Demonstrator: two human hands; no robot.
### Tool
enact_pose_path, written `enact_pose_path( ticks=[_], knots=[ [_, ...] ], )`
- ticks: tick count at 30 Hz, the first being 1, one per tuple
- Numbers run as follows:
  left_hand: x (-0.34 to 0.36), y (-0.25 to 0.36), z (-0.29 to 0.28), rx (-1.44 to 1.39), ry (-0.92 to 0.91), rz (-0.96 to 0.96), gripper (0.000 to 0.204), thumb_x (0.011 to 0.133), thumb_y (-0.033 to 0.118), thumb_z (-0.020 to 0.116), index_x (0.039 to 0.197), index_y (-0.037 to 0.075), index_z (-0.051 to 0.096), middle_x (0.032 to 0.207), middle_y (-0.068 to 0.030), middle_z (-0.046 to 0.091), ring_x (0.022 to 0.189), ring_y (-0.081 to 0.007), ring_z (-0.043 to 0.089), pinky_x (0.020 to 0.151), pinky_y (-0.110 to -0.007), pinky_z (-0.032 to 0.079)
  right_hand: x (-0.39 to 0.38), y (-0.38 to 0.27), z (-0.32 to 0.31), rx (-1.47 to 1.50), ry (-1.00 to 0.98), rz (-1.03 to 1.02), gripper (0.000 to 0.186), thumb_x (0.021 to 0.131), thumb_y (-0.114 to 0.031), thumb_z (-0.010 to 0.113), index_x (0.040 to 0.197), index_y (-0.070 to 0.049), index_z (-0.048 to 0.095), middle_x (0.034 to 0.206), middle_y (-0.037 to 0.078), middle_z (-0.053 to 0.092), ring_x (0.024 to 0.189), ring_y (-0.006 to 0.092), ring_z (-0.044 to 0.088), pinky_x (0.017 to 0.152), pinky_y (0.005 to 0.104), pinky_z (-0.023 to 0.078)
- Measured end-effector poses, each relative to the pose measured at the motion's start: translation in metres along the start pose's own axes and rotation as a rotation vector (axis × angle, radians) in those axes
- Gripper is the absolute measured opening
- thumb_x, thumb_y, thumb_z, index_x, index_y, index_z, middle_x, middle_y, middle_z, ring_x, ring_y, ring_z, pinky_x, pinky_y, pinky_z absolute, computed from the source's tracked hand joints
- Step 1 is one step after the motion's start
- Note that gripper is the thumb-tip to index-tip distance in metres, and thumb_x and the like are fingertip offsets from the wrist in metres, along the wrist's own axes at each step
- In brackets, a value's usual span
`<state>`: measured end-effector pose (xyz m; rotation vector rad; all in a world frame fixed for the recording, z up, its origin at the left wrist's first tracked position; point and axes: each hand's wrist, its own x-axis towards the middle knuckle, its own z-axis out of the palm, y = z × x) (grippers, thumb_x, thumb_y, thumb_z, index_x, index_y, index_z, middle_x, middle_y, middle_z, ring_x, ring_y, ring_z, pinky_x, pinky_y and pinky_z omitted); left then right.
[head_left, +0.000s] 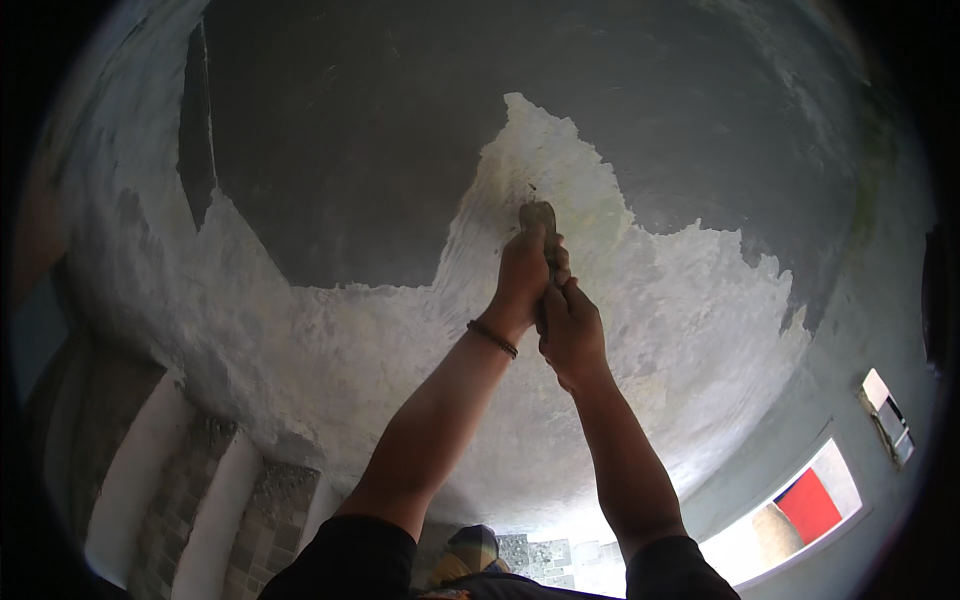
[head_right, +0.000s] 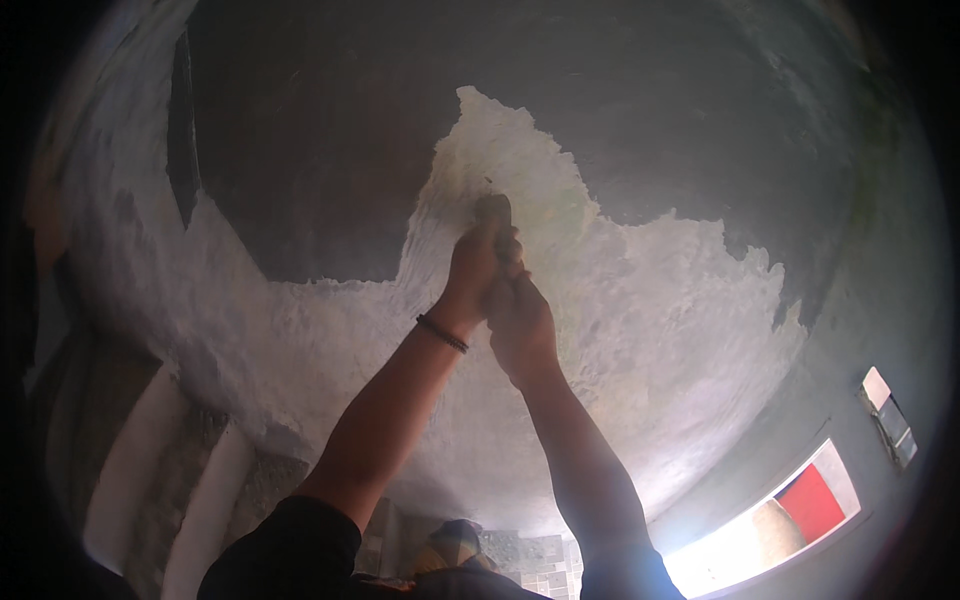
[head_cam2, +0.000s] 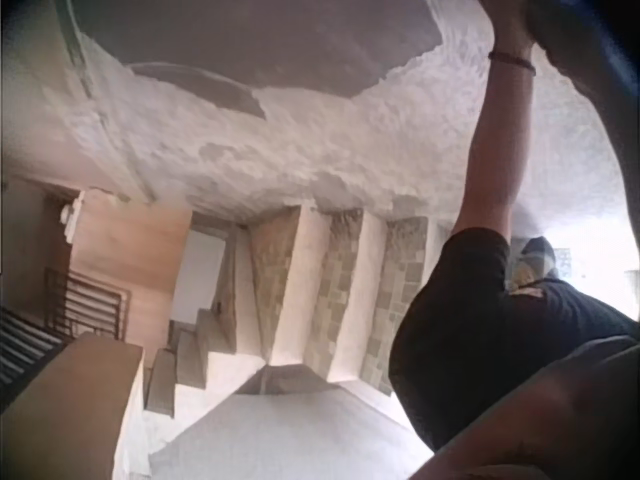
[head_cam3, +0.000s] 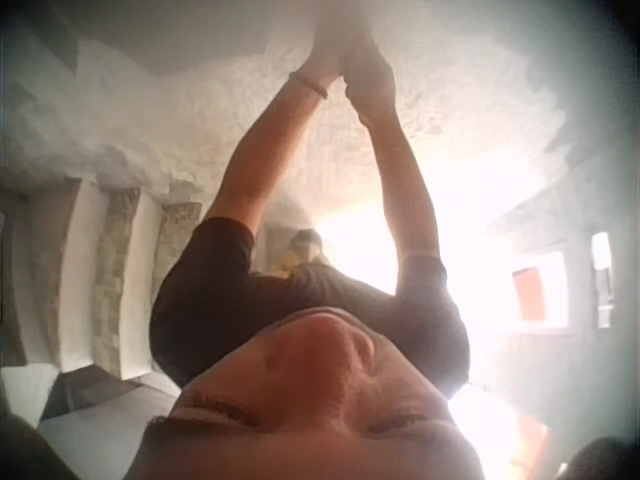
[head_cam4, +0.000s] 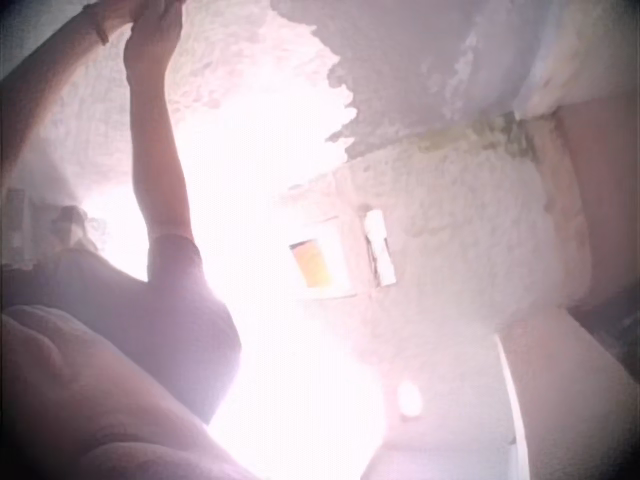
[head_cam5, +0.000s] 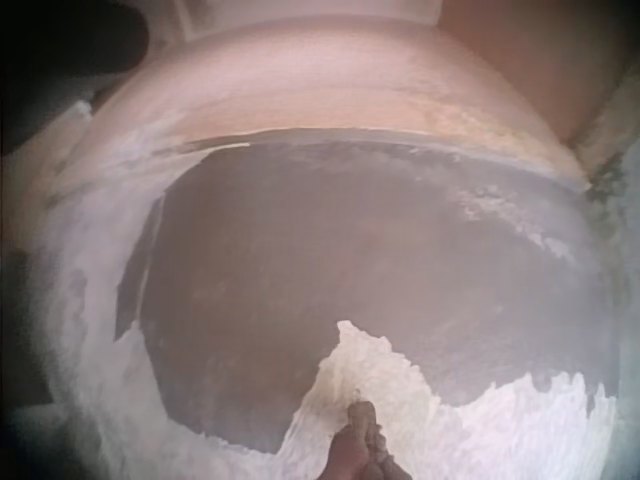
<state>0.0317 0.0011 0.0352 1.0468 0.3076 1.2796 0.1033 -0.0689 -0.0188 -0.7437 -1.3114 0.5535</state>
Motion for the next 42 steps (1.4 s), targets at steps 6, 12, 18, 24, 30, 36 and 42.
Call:
enact_pose_path(
  ticks=[6,12,18,24,30,36,42],
  knots=[
    [0.006,0.01,0.004,0.036,-0.017,0.015,0.041,0.103,0.048,0.054,0.096,0.008,0.058,0.071,0.0001,0.053,0.056,-0.0136,0.05,0.056,-0.035,0.048,0.01,-0.009,-0.001,-0.011,0.012,0.149,0.024,0.107,-0.024,0.047,0.093,-0.006,0.055,0.065,-0.001,0.049,0.043,0.0045,0.038,0.037,0.0227,0.031],
    [0.009,0.009,0.002,0.132,0.026,-0.005,0.042,0.103,0.049,0.053,0.098,0.008,0.058,0.073,0.0003,0.053,0.057,-0.0128,0.05,0.056,-0.034,0.048,0.013,-0.003,0.002,-0.011,-0.008,0.071,0.025,0.107,-0.025,0.048,0.091,-0.006,0.055,0.065,-0.001,0.048,0.042,0.0048,0.037,0.035,0.0232,0.028],
    [0.015,0.035,0.028,0.121,-0.02,0.082,0.041,0.105,0.04,0.044,0.095,0.002,0.053,0.064,-0.0068,0.053,0.047,-0.0174,0.047,0.051,-0.036,0.045,0.032,-0.009,0.001,0.277,0.017,0.243,0.025,0.107,-0.026,0.047,0.09,-0.009,0.055,0.065,-0.001,0.048,0.041,0.0049,0.037,0.035,0.0232,0.027],
    [-0.034,-0.008,0.006,0.269,0.101,0.022,0.041,0.105,0.039,0.044,0.093,0.001,0.054,0.064,-0.0067,0.053,0.045,-0.0172,0.047,0.049,-0.034,0.044,-0.026,0.038,0.006,0.016,0.065,0.079,0.023,0.108,-0.023,0.046,0.096,-0.006,0.057,0.066,-0.001,0.051,0.046,0.005,0.042,0.04,0.0232,0.033],
    [-0.019,-0.039,-0.031,0.24,-0.001,0.017,0.042,0.106,0.041,0.05,0.097,0.002,0.06,0.075,-0.0042,0.058,0.059,-0.0144,0.054,0.055,-0.031,0.047,-0.041,0.062,0.004,0.05,0.081,-0.043,0.023,0.108,-0.021,0.046,0.096,-0.004,0.056,0.067,-0.002,0.051,0.047,0.0047,0.041,0.042,0.0228,0.034],
    [-0.018,-0.024,-0.025,0.305,0.054,-0.012,0.043,0.107,0.042,0.049,0.096,0.003,0.062,0.076,-0.0027,0.059,0.062,-0.0143,0.055,0.06,-0.031,0.048,-0.028,0.039,0.004,0.082,0.06,0.192,0.021,0.108,-0.02,0.046,0.095,-0.005,0.054,0.067,-0.002,0.05,0.046,0.0047,0.041,0.041,0.0224,0.033],
    [-0.016,-0.014,-0.017,0.235,0.049,-0.061,0.042,0.107,0.041,0.049,0.097,0.002,0.062,0.073,-0.0018,0.057,0.06,-0.0139,0.054,0.058,-0.031,0.047,-0.025,0.025,0.008,0.117,0.074,0.2,0.021,0.107,-0.021,0.046,0.096,-0.005,0.053,0.068,-0.001,0.051,0.046,0.0047,0.041,0.04,0.0225,0.033]
  ],
)
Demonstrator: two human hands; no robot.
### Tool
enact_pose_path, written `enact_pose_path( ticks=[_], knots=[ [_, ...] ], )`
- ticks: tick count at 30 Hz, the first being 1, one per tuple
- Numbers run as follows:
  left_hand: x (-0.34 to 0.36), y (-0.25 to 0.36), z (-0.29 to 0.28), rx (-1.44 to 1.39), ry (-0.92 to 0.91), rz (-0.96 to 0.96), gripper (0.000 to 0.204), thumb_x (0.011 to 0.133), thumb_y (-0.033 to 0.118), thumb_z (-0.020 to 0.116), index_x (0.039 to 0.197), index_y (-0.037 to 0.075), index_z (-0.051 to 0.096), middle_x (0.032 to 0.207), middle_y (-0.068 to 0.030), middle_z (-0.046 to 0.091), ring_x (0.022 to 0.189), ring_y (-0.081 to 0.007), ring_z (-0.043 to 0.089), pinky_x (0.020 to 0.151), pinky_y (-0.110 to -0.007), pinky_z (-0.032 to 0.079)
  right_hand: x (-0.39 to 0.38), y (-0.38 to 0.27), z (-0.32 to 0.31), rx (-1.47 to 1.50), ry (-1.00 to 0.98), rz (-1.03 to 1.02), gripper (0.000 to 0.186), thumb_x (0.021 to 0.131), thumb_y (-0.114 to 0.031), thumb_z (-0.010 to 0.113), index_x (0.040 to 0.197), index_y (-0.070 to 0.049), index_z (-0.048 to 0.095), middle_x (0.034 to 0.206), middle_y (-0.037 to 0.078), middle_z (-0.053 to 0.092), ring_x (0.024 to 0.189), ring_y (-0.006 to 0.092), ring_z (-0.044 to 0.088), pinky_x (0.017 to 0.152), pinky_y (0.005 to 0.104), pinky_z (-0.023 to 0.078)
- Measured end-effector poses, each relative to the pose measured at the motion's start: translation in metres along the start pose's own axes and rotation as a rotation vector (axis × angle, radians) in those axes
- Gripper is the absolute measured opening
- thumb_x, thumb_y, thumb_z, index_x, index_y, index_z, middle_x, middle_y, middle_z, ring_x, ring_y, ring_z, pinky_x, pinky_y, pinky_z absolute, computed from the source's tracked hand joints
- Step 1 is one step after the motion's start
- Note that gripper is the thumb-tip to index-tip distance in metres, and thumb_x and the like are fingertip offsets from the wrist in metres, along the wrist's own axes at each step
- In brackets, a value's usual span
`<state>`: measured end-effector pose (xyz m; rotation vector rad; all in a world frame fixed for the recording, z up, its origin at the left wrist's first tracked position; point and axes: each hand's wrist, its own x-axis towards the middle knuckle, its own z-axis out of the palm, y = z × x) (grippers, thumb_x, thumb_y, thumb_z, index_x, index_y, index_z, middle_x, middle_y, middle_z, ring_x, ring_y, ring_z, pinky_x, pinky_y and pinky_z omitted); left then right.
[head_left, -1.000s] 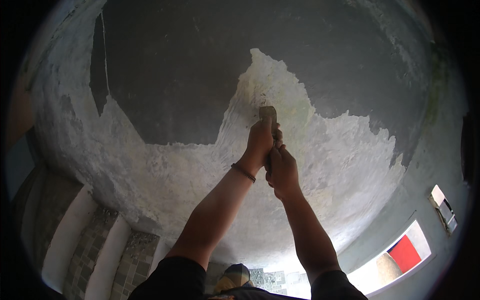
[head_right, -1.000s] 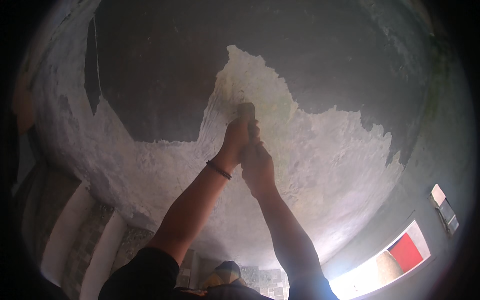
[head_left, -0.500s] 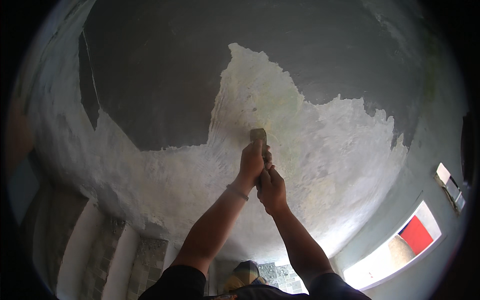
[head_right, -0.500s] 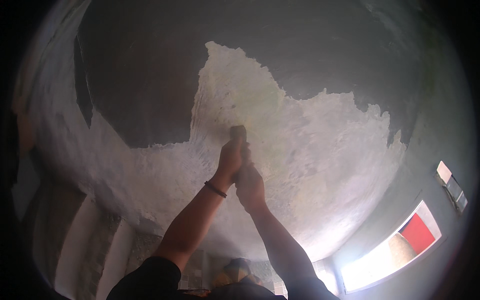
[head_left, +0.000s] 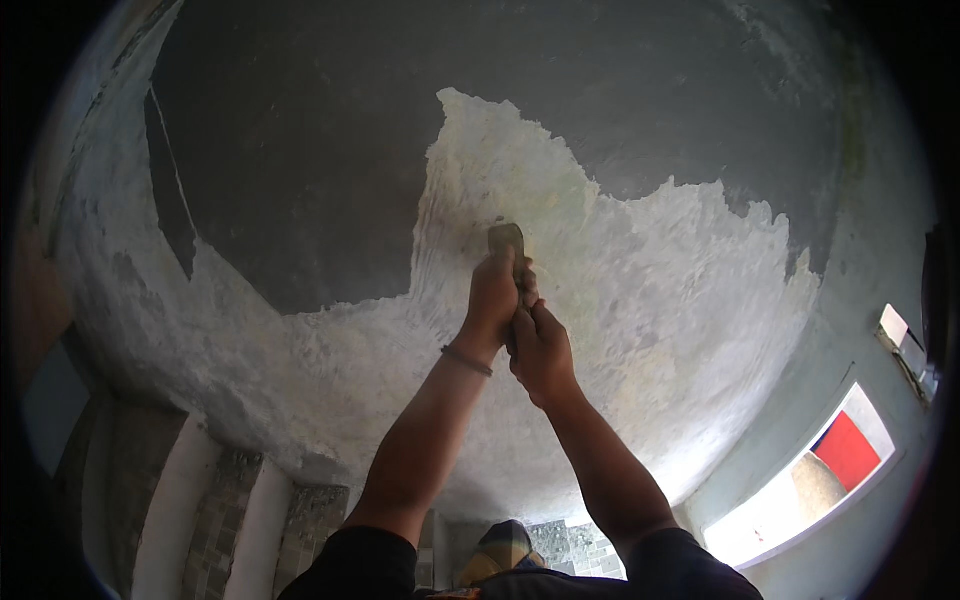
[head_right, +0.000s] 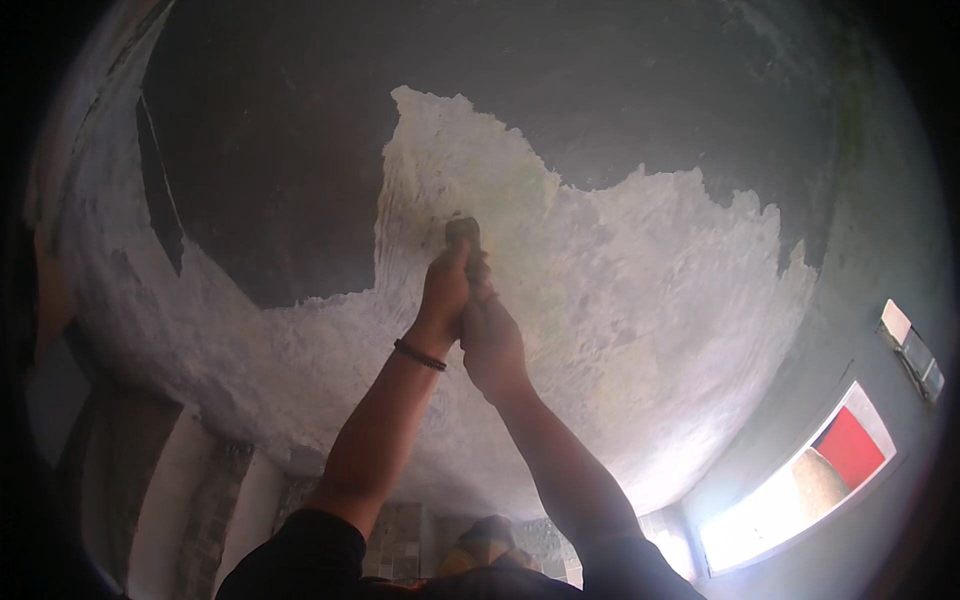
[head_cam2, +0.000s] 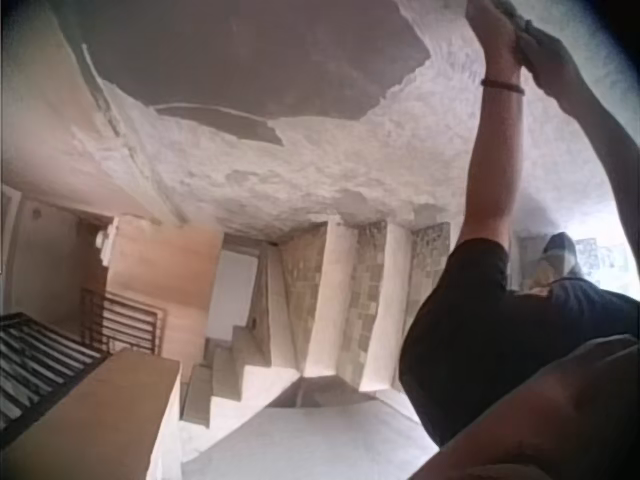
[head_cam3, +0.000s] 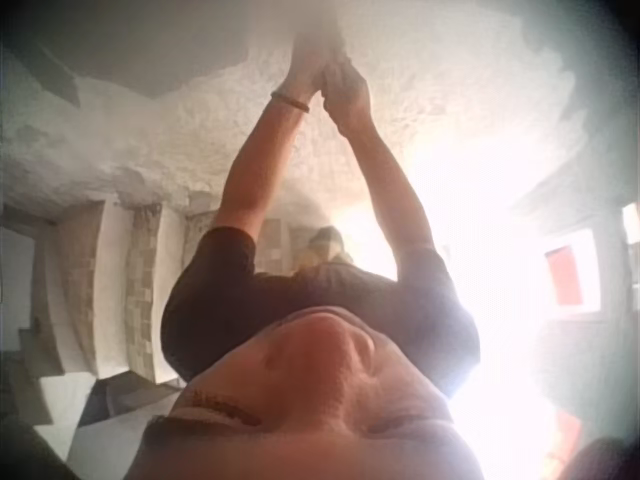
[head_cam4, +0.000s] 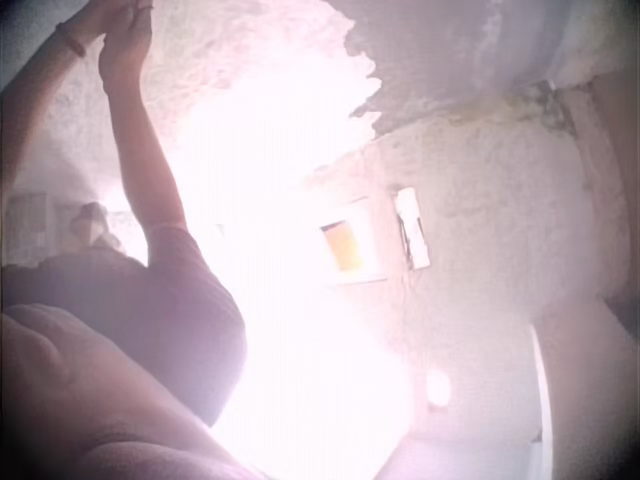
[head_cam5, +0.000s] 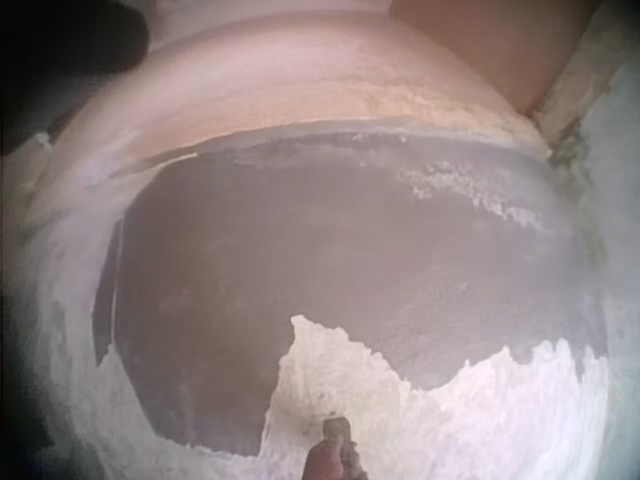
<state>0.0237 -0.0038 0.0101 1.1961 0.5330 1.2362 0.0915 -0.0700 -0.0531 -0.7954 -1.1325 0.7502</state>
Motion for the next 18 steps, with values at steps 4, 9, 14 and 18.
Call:
enact_pose_path(
  ticks=[4,9,14,18],
  knots=[
    [0.011,0.005,0.003,0.057,0.0,0.031,0.041,0.107,0.04,0.047,0.099,0.002,0.062,0.073,-0.0019,0.057,0.058,-0.0137,0.053,0.056,-0.032,0.046,0.007,0.0,-0.002,-0.024,0.01,-0.053,0.02,0.107,-0.02,0.046,0.099,-0.004,0.055,0.068,0.0,0.051,0.046,0.0051,0.041,0.04,0.023,0.033],
    [0.0,0.001,0.005,0.059,0.026,0.056,0.042,0.106,0.04,0.044,0.094,0.001,0.056,0.064,-0.0058,0.054,0.047,-0.0171,0.048,0.051,-0.034,0.045,0.011,0.02,0.0,-0.069,0.029,-0.089,0.022,0.107,-0.02,0.046,0.108,-0.001,0.058,0.069,-0.001,0.051,0.048,0.0061,0.042,0.042,0.0238,0.035],
    [0.017,0.02,0.01,0.115,-0.049,0.121,0.041,0.107,0.04,0.049,0.094,0.003,0.062,0.075,-0.0046,0.06,0.062,-0.0154,0.058,0.056,-0.031,0.048,0.028,0.008,0.006,-0.04,0.03,-0.207,0.024,0.107,-0.023,0.049,0.113,-0.001,0.059,0.07,-0.001,0.052,0.053,0.0063,0.045,0.046,0.0237,0.037],
    [0.017,0.03,0.006,0.721,-0.048,0.456,0.032,0.104,0.03,0.052,0.097,0.0,0.061,0.078,-0.0112,0.064,0.069,-0.025,0.064,0.062,-0.038,0.053,0.029,0.009,-0.006,0.099,0.019,0.002,0.024,0.107,-0.026,0.05,0.116,-0.005,0.059,0.07,-0.001,0.052,0.054,0.0061,0.045,0.047,0.024,0.037]
  ],
)
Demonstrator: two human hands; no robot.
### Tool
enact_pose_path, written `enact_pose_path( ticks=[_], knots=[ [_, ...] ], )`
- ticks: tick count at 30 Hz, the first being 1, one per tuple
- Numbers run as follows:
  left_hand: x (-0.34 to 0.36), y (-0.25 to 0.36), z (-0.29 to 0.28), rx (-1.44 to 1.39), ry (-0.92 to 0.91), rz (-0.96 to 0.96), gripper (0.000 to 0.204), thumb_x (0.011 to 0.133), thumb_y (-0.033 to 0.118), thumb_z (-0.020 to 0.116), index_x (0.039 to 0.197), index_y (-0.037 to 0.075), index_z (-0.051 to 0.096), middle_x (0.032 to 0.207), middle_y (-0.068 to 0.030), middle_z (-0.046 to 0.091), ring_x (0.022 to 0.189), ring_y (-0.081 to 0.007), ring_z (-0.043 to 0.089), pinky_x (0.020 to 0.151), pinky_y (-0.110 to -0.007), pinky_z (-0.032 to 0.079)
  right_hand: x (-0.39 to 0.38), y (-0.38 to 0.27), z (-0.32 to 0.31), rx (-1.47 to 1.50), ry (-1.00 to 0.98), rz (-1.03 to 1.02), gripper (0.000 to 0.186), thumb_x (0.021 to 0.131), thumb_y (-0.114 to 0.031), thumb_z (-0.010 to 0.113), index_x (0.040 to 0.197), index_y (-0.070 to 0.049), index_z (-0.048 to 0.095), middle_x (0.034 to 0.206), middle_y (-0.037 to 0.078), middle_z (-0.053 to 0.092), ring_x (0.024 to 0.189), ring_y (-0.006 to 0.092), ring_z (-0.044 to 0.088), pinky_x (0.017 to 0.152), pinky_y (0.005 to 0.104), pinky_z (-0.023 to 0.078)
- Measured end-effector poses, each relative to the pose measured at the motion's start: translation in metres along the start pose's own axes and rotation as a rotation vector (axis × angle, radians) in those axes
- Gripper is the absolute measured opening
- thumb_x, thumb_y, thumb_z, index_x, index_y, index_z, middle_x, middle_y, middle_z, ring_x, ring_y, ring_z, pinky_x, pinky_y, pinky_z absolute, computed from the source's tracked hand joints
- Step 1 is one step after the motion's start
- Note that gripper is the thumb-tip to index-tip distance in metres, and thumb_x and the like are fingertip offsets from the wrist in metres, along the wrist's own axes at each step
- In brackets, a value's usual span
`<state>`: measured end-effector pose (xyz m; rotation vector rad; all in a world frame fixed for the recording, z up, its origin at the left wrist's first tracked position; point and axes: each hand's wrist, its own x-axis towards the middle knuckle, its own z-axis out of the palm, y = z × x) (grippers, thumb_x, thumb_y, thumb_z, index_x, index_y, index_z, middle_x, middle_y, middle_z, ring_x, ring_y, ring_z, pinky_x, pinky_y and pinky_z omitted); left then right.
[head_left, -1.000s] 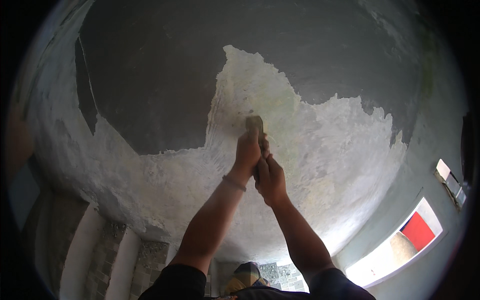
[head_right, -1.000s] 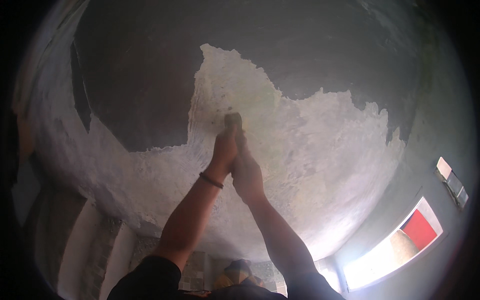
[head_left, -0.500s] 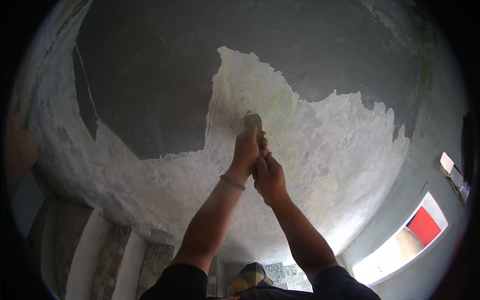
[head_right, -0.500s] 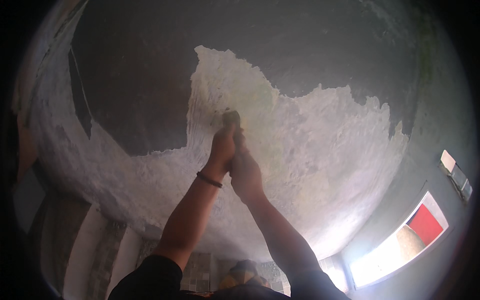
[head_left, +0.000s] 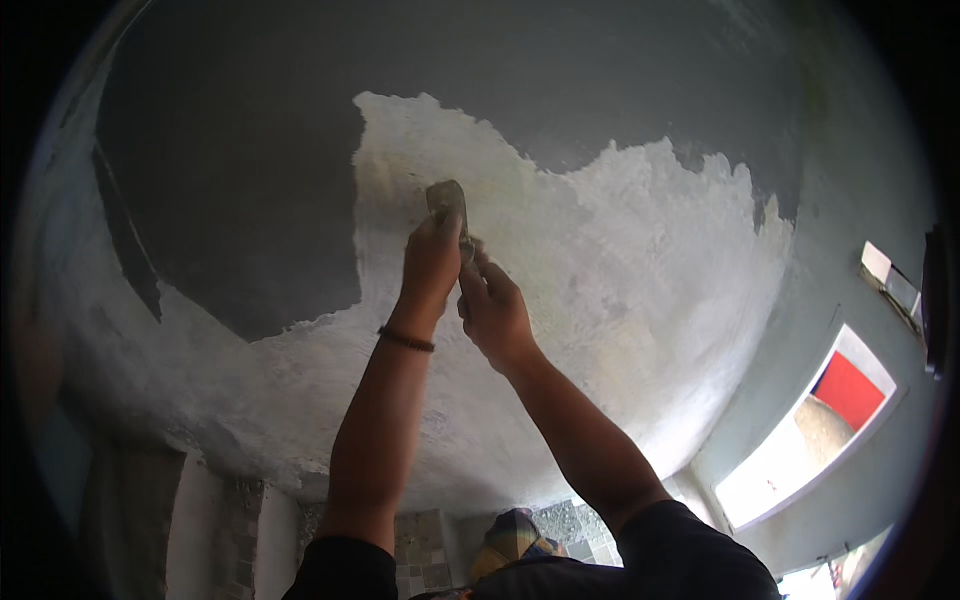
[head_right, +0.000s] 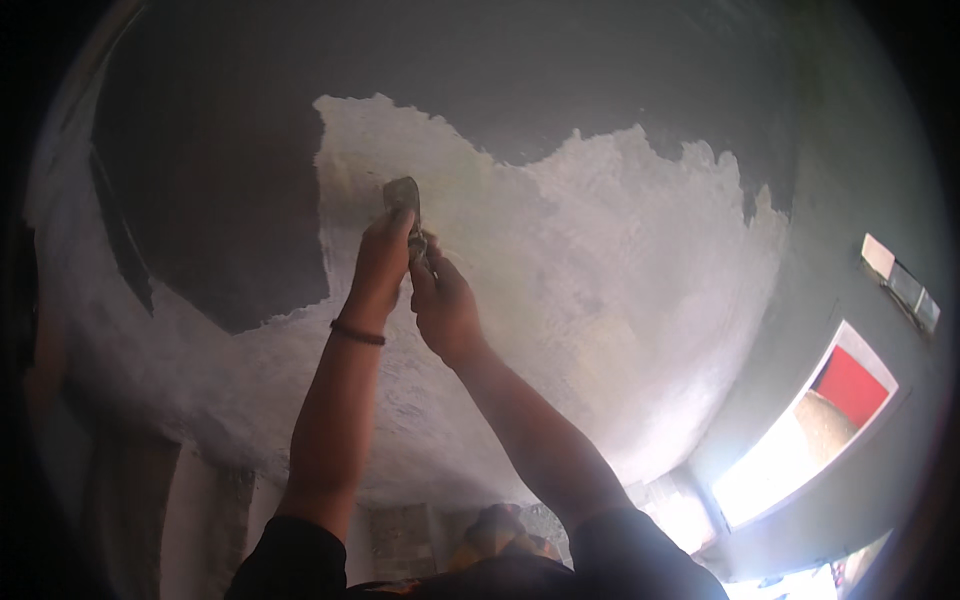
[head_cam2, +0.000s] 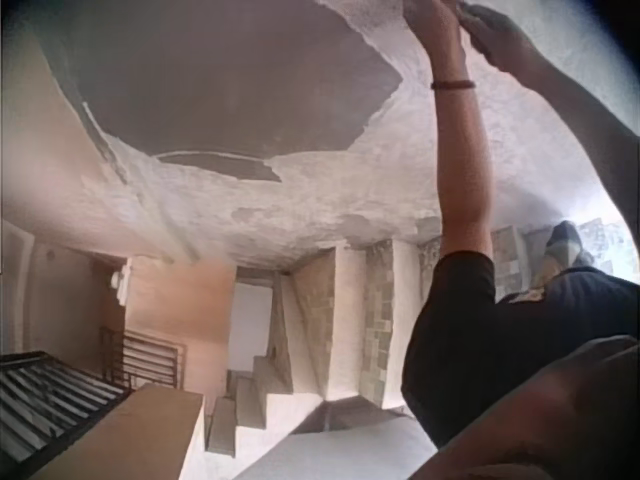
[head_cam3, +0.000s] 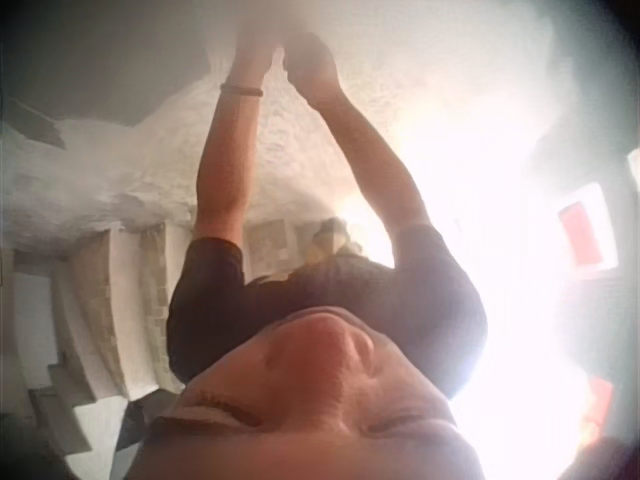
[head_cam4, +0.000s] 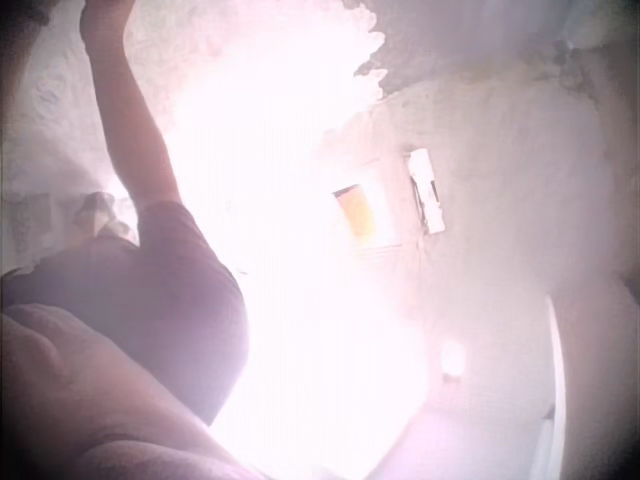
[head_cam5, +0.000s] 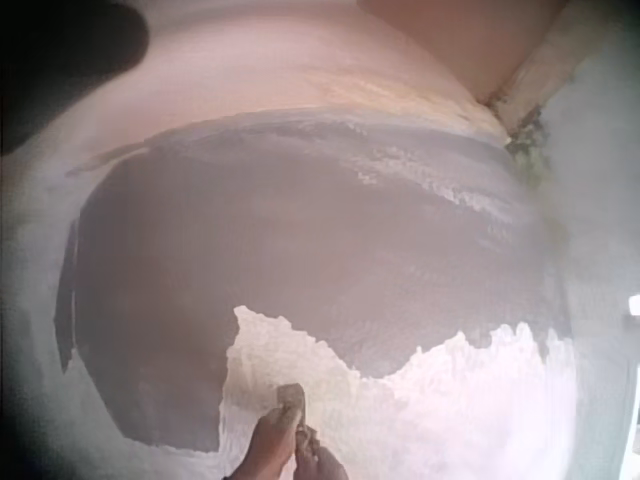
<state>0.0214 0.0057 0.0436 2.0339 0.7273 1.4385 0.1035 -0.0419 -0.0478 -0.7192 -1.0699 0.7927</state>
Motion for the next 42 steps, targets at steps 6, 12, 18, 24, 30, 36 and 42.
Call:
enact_pose_path(
  ticks=[6,12,18,24,30,36,42],
  knots=[
    [-0.079,-0.024,-0.038,0.761,0.158,0.295,0.045,0.097,0.014,0.06,0.139,-0.002,0.053,0.137,-0.023,0.06,0.124,-0.0386,0.061,0.103,-0.046,0.05,-0.152,0.151,-0.119,-0.03,0.148,0.412,0.023,0.106,-0.028,0.056,0.119,-0.009,0.058,0.064,-0.004,0.048,0.048,0.0048,0.044,0.042,0.0244,0.033],
    [-0.023,-0.042,-0.103,1.145,0.385,0.592,0.068,0.097,0.024,0.059,0.155,-0.001,0.032,0.162,-0.0235,0.029,0.152,-0.0423,0.024,0.122,-0.057,0.022,-0.444,0.263,-0.302,-0.579,0.506,1.208,0.058,0.097,-0.06,0.058,0.07,-0.009,0.054,0.055,0.007,0.053,0.044,0.0227,0.056,0.038,0.0384,0.042],
    [-0.008,-0.071,-0.089,1.326,0.473,0.529,0.077,0.098,0.043,0.053,0.157,0.0,0.029,0.166,-0.0224,0.023,0.154,-0.0412,0.02,0.122,-0.065,0.012,-0.537,0.273,-0.359,-0.946,0.277,1.474,0.054,0.096,-0.056,0.061,0.076,-0.006,0.059,0.058,0.008,0.057,0.046,0.0229,0.058,0.04,0.0381,0.045],
    [-0.085,-0.135,-0.055,1.405,0.289,0.566,0.078,0.099,0.049,0.048,0.155,-0.003,0.032,0.165,-0.0225,0.025,0.152,-0.0445,0.02,0.121,-0.066,0.011,-0.53,0.288,-0.357,-0.913,0.282,1.471,0.051,0.094,-0.052,0.065,0.082,-0.003,0.064,0.061,0.009,0.061,0.048,0.023,0.06,0.043,0.0379,0.047],
    [-0.225,-0.232,-0.017,1.265,-0.048,0.178,0.075,0.09,0.035,0.066,0.152,0.001,0.04,0.161,-0.0228,0.029,0.15,-0.0444,0.024,0.12,-0.066,0.018,-0.51,0.306,-0.336,-0.81,0.245,1.353,0.038,0.09,-0.04,0.072,0.092,-0.002,0.068,0.069,0.01,0.067,0.051,0.0225,0.064,0.046,0.0373,0.05],
    [-0.456,-0.274,0.006,0.682,-0.722,-1.062,0.046,0.092,0.031,0.058,0.13,0.006,0.066,0.134,-0.0234,0.063,0.13,-0.0398,0.056,0.112,-0.051,0.042,-0.507,0.281,-0.341,-0.865,0.16,1.47,0.034,0.087,-0.036,0.075,0.09,-0.003,0.068,0.065,0.007,0.065,0.052,0.0203,0.064,0.047,0.0349,0.051],
    [-0.555,-0.324,-0.001,0.777,-0.918,-1.088,0.043,0.093,0.032,0.057,0.125,0.006,0.068,0.128,-0.0229,0.066,0.124,-0.0411,0.059,0.107,-0.05,0.046,-0.57,0.242,-0.386,-0.904,0.21,1.572,0.038,0.088,-0.03,0.063,0.116,-0.004,0.062,0.077,0.012,0.071,0.063,0.0226,0.07,0.058,0.0373,0.056]
  ],
)
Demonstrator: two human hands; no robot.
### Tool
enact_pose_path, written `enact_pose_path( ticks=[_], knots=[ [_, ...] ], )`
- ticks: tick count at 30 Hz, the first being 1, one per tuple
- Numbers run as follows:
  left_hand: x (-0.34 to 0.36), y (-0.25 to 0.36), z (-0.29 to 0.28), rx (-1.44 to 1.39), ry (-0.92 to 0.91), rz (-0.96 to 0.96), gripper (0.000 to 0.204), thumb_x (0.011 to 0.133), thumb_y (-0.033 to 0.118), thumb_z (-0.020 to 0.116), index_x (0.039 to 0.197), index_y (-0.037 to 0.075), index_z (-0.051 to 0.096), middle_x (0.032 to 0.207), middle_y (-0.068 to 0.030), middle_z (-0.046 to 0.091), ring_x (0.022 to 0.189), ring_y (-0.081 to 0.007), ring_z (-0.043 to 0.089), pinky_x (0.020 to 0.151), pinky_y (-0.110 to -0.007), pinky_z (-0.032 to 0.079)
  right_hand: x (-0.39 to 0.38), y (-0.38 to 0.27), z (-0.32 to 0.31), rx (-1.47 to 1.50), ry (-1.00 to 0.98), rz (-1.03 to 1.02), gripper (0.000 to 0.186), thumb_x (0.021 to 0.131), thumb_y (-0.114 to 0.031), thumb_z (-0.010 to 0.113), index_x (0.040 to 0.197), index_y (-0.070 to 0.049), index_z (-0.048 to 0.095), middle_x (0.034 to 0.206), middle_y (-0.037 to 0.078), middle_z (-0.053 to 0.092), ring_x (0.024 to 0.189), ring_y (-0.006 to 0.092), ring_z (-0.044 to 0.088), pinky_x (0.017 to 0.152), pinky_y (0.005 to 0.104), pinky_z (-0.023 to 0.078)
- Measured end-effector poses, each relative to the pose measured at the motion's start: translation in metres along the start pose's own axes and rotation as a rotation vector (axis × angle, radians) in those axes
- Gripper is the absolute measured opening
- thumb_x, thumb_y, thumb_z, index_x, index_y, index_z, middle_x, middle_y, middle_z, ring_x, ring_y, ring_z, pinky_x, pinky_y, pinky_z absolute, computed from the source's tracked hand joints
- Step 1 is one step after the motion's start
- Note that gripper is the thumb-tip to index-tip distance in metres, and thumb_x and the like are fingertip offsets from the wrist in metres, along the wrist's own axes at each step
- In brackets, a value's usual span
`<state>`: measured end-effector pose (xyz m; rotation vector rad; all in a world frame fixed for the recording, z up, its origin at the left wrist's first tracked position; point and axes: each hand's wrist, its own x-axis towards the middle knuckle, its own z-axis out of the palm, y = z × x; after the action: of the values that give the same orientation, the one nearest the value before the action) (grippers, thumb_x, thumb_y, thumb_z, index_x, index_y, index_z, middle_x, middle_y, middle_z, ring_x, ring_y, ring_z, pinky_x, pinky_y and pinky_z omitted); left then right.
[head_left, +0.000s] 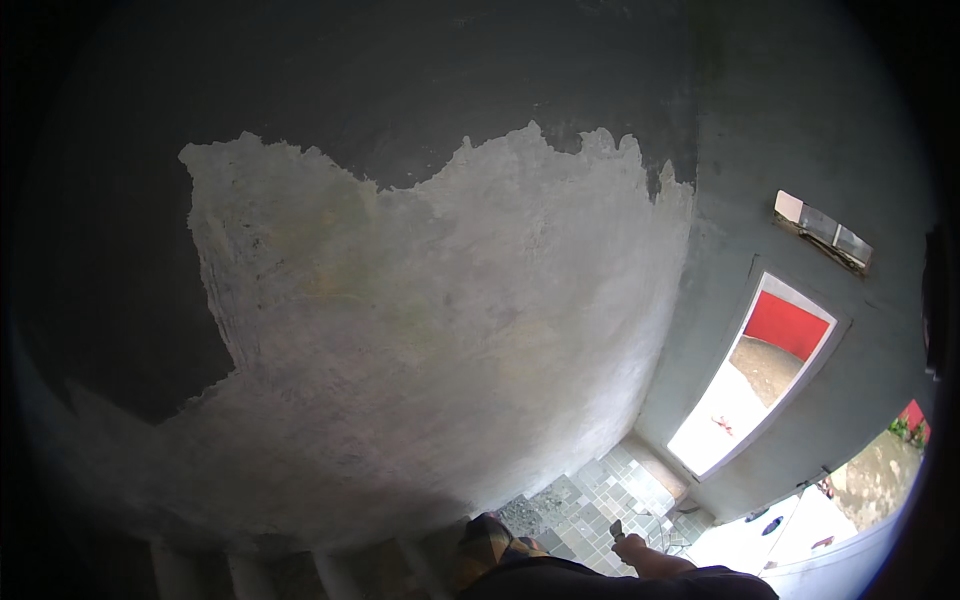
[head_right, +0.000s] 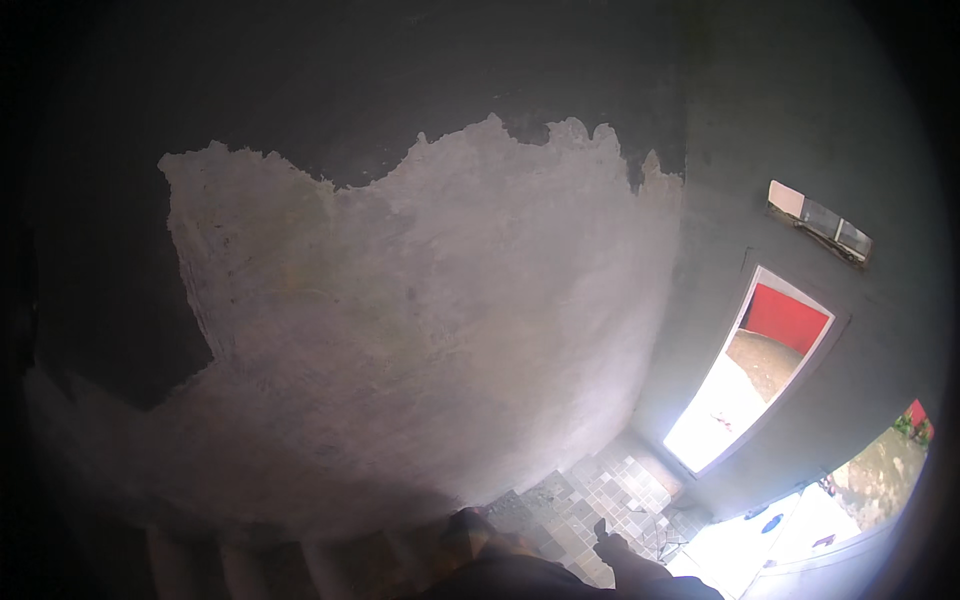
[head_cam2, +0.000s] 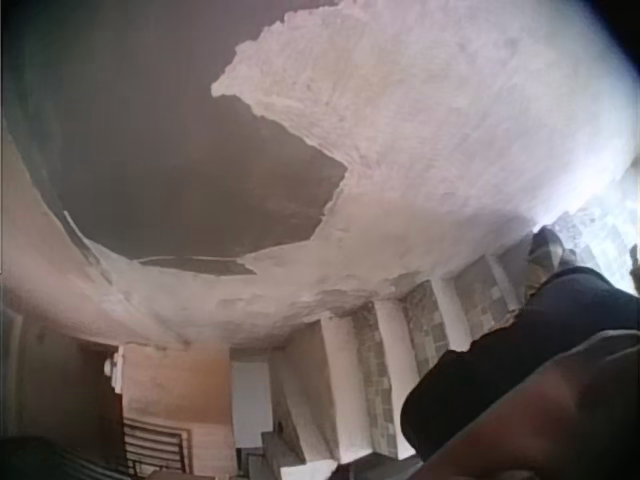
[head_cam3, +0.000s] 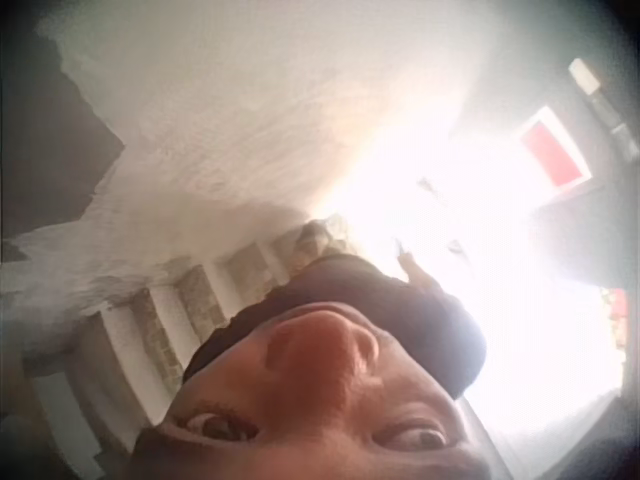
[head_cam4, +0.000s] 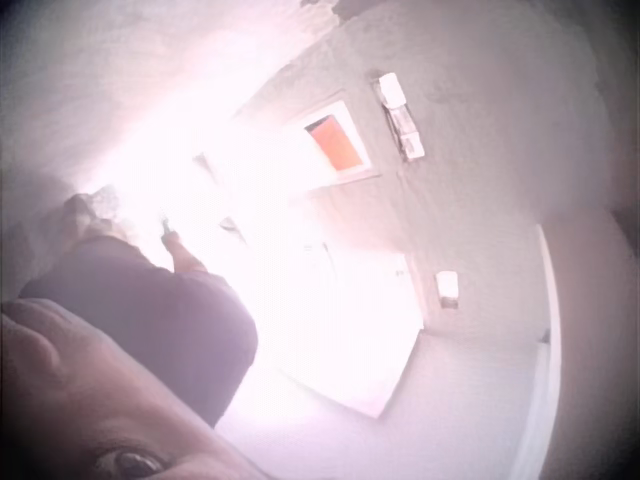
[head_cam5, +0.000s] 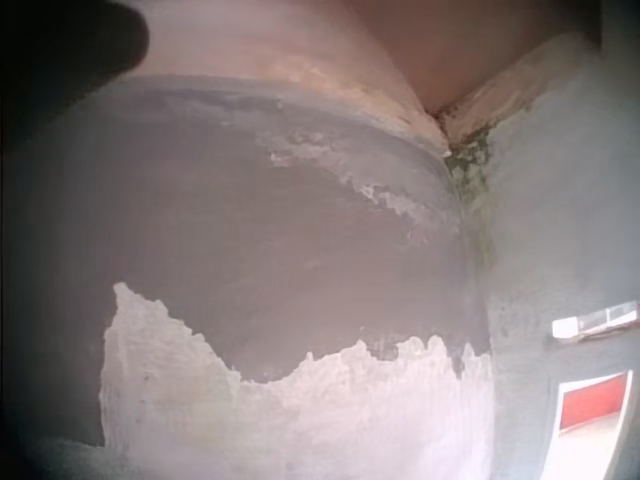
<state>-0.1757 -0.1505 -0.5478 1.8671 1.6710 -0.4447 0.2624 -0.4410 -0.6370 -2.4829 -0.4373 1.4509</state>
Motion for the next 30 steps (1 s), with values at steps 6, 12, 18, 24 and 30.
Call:
enact_pose_path(
  ticks=[6,12,18,24,30],
  knots=[
    [-0.001,-0.058,0.017,0.14,-0.061,0.016,0.04,0.094,0.033,0.055,0.119,0.006,0.07,0.123,-0.0225,0.068,0.117,-0.0424,0.062,0.102,-0.05,0.049,0.014,0.054,-0.001,-0.081,0.047,0.099,0.028,0.085,-0.029,0.076,0.092,-0.006,0.061,0.067,0.007,0.064,0.053,0.0197,0.064,0.047,0.0353,0.051],
    [0.001,-0.092,0.017,0.889,-0.048,0.291,0.038,0.095,0.034,0.054,0.114,0.007,0.072,0.117,-0.022,0.07,0.111,-0.0438,0.066,0.096,-0.049,0.053,0.012,0.006,0.007,0.1,0.151,-0.023,0.034,0.082,-0.026,0.077,0.1,-0.001,0.062,0.07,0.011,0.066,0.055,0.0211,0.066,0.048,0.0354,0.051],
    [-0.012,-0.035,-0.034,-0.515,0.667,-0.229,0.045,0.103,0.039,0.048,0.123,0.003,0.067,0.126,-0.0197,0.068,0.114,-0.0392,0.065,0.099,-0.05,0.051,0.019,-0.047,0.003,-0.09,0.125,-0.102,0.045,0.082,-0.037,0.073,0.105,0.001,0.066,0.09,0.02,0.073,0.079,0.0299,0.074,0.067,0.0404,0.058],
    [-0.068,-0.058,-0.049,-0.074,0.692,-0.133,0.034,0.101,0.025,0.056,0.128,0.006,0.067,0.123,-0.0125,0.071,0.11,-0.0303,0.068,0.101,-0.046,0.051,0.046,-0.076,-0.015,-0.328,-0.011,-0.037,0.062,0.09,-0.059,0.059,0.091,0.002,0.07,0.074,0.013,0.07,0.062,0.025,0.069,0.056,0.0392,0.054],
    [-0.109,-0.074,-0.09,-0.821,0.893,-0.391,0.032,0.098,0.012,0.061,0.128,0.0,0.064,0.114,-0.0145,0.072,0.106,-0.0237,0.07,0.091,-0.038,0.056,0.045,-0.166,-0.03,-0.479,-0.071,-0.123,0.048,0.083,-0.036,0.073,0.098,0.008,0.066,0.074,0.016,0.07,0.06,0.0252,0.07,0.056,0.0392,0.054]
  ],
)
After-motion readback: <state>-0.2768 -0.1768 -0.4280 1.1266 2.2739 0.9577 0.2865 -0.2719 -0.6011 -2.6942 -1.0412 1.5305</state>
